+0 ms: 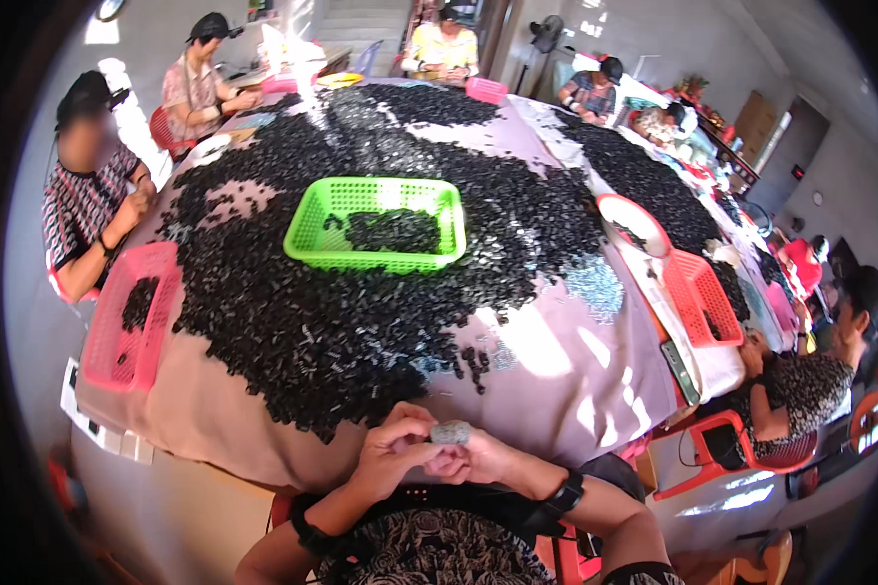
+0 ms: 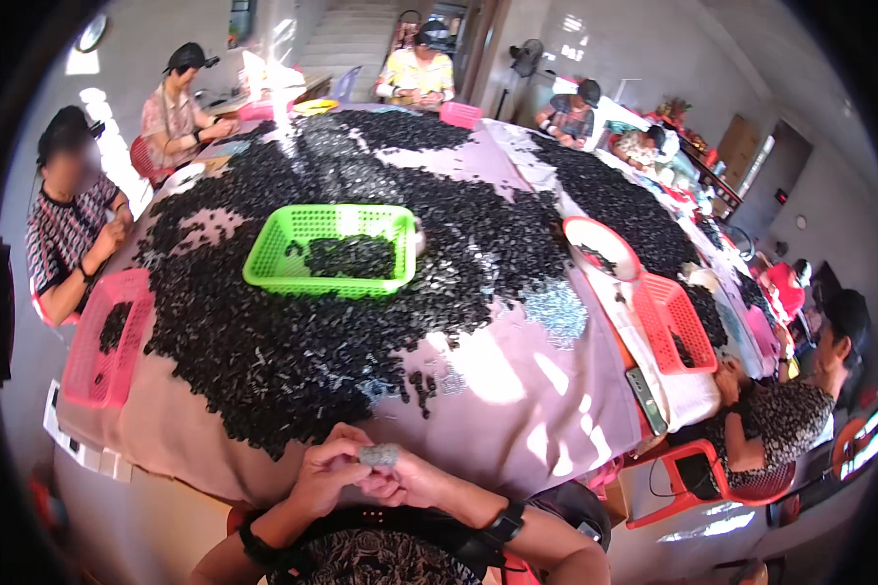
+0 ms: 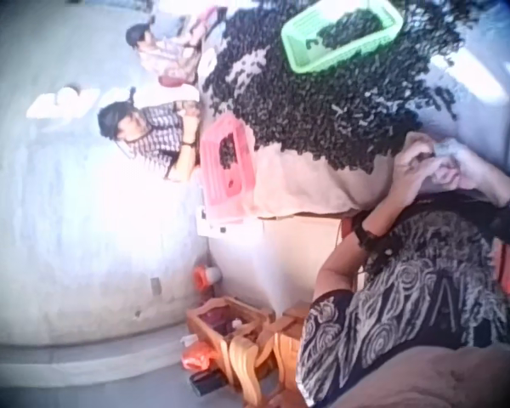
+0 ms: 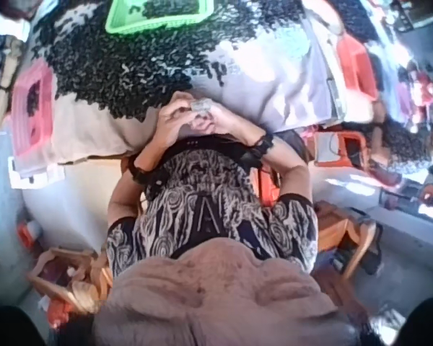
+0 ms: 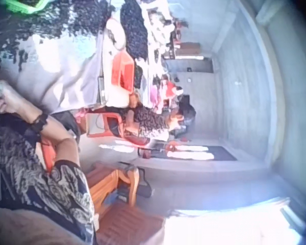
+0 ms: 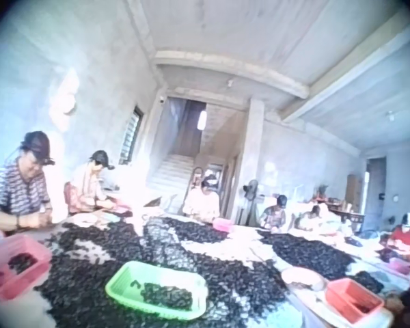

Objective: Sorting and inspecting small black plastic shoe components at a large communal table.

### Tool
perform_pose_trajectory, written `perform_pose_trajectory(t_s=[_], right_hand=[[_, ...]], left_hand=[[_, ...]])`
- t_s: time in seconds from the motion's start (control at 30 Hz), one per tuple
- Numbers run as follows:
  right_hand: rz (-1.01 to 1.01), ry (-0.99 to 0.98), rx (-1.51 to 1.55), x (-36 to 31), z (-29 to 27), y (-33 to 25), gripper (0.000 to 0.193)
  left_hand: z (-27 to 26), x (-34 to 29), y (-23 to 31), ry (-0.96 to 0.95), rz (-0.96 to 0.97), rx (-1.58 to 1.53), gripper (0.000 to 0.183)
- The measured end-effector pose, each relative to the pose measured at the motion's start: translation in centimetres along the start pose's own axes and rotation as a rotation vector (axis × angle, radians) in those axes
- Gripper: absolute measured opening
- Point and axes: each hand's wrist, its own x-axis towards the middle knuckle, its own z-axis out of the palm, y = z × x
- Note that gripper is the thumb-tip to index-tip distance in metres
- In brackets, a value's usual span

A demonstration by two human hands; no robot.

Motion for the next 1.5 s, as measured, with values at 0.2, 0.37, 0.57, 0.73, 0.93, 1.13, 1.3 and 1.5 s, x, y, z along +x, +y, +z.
perform_pose_trajectory(t_s=[0.2, 0.37, 0.57, 0.73, 0.93, 1.13, 1.3, 1.5], right_hand=[[0.032, -0.162, 0.074, 0.5, -1.5, 0.6, 0.040], [0.009, -0.165, 0.097, 0.5, -1.1, 0.7, 0.039], [-0.038, -0.133, 0.169, 0.6, 0.1, 1.6, 0.043], [0.031, -0.257, 0.357, 1.4, 2.6, 3.8, 0.048], [-0.039, -0.347, 0.309, 2.2, 1.9, 5.0, 0.053], [-0.017, -0.271, 0.221, 1.6, 2.2, 4.6, 0.047], [-0.011, -0.222, 0.237, 1.3, 2.7, 3.8, 0.035], [-0.049, -0.171, 0.249, 1.6, 3.0, 3.7, 0.036]], left_hand=[[0.2, 0.4, -0.1, 0.037, -0.014, 0.022, 0.013], [0.3, 0.2, -0.2, 0.055, -0.052, -0.046, 0.014], [1.0, 0.5, 1.1, 0.028, -0.093, -0.095, 0.028], [1.4, 0.5, 2.5, -0.119, 0.202, -0.009, 0.030], [1.1, 0.0, 1.8, -0.076, 0.182, -0.110, 0.018], [1.2, -0.1, 1.3, -0.049, 0.180, -0.030, 0.013], [1.3, 0.1, 1.3, -0.052, 0.218, -0.026, 0.013], [0.7, 0.2, 1.3, -0.065, 0.167, -0.066, 0.013]])
